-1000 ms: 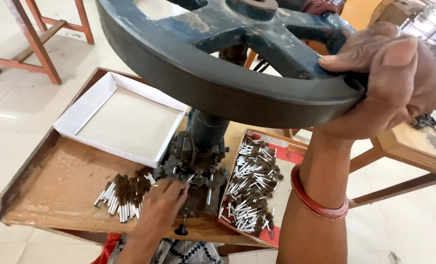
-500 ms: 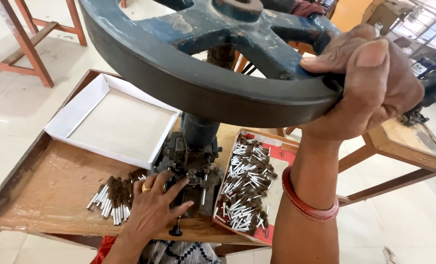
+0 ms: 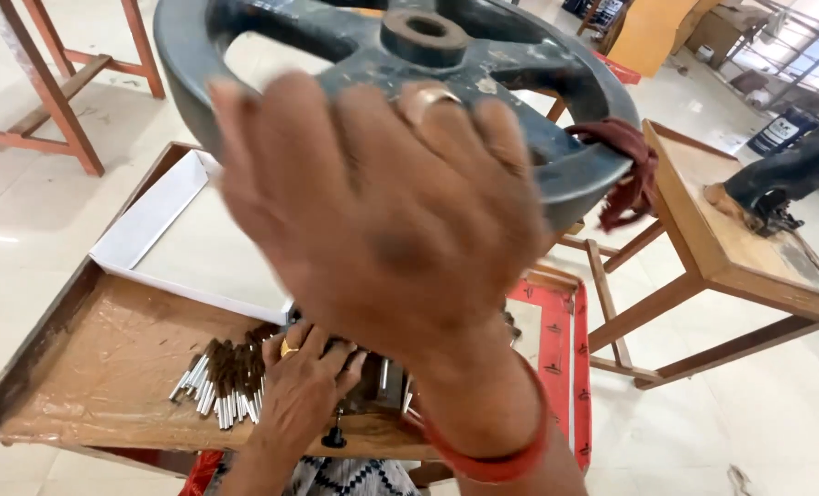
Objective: Operating a hand-cranked machine to assemble or crimp small industrial brushes.
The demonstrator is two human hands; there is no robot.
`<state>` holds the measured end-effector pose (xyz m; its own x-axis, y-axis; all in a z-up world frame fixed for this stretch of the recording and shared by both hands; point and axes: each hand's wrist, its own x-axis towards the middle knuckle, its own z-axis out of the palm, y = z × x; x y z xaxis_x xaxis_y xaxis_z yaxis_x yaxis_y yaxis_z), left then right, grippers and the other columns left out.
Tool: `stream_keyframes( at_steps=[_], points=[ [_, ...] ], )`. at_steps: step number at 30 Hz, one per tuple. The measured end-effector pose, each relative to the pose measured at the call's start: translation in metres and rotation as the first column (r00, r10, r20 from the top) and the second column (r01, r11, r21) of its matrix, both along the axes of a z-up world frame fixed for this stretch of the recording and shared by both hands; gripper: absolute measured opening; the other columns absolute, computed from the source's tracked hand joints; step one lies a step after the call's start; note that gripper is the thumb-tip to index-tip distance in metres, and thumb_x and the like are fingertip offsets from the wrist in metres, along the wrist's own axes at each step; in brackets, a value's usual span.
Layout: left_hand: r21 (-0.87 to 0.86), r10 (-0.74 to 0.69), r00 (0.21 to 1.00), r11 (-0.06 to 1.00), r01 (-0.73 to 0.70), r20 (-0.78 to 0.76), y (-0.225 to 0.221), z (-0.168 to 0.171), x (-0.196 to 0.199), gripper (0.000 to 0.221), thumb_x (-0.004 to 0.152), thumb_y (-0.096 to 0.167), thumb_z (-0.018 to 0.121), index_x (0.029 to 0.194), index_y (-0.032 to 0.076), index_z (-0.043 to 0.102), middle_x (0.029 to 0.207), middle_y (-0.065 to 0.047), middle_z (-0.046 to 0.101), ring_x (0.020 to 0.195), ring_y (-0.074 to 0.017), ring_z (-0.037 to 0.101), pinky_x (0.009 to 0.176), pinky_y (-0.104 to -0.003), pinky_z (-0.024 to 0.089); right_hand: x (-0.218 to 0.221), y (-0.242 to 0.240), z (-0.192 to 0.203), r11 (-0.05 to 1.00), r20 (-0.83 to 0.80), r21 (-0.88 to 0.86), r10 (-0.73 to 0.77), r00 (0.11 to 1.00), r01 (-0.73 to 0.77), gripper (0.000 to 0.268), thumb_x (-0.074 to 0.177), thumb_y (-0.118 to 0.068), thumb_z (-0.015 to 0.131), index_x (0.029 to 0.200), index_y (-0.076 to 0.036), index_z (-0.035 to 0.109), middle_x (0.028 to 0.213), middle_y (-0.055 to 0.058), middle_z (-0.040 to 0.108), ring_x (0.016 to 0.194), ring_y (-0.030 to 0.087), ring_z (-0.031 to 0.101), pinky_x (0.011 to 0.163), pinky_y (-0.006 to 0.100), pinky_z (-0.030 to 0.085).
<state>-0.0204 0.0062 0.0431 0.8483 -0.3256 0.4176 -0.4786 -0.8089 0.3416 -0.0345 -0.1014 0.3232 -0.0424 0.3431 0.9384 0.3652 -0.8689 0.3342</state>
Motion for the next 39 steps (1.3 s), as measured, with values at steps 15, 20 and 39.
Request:
stream_keyframes(
  at_steps=[15,20,39],
  points=[
    [-0.331,-0.192,0.961,0.91,0.25,0.198,-0.015,-0.041,-0.023,0.026,0.097,0.036,0.067,0.09,0.011,0.069,0.092,-0.006,0.07,0.08,-0.0214,0.069,0.068,-0.035,0.059,0.098,-0.158,-0.029,0.436,-0.141,0.365,0.899,0.415,-0.822,0.05,0.117,-0.02,0.053,0.077,0.009,0.058,0.069,0.024,0.058,0.056,0.027,0.051,0.058,0.033,0.04],
    [-0.169,0.392,0.891,0.885,-0.433,-0.23,0.122,-0.064,-0.008,0.025,0.094,0.031,0.069,0.097,0.006,0.072,0.088,-0.011,0.071,0.052,-0.0224,0.066,0.046,-0.034,0.058,0.092,-0.153,-0.043,0.417,-0.093,0.39,0.905,0.415,-0.821,0.048,0.116,-0.019,0.054,0.076,0.008,0.057,0.069,0.024,0.059,0.055,0.027,0.051,0.057,0.033,0.04],
    [-0.078,0.51,0.851,0.85,-0.521,-0.124,0.165,-0.052,-0.009,0.023,0.097,0.012,0.063,0.119,0.009,0.071,0.097,-0.016,0.075,0.074,-0.0312,0.073,0.062,-0.044,0.061,0.062,-0.107,-0.013,0.435,0.001,0.342,0.886,0.464,-0.833,0.043,0.11,-0.015,0.057,0.073,0.006,0.053,0.067,0.024,0.06,0.053,0.023,0.051,0.056,0.029,0.041]
  ],
)
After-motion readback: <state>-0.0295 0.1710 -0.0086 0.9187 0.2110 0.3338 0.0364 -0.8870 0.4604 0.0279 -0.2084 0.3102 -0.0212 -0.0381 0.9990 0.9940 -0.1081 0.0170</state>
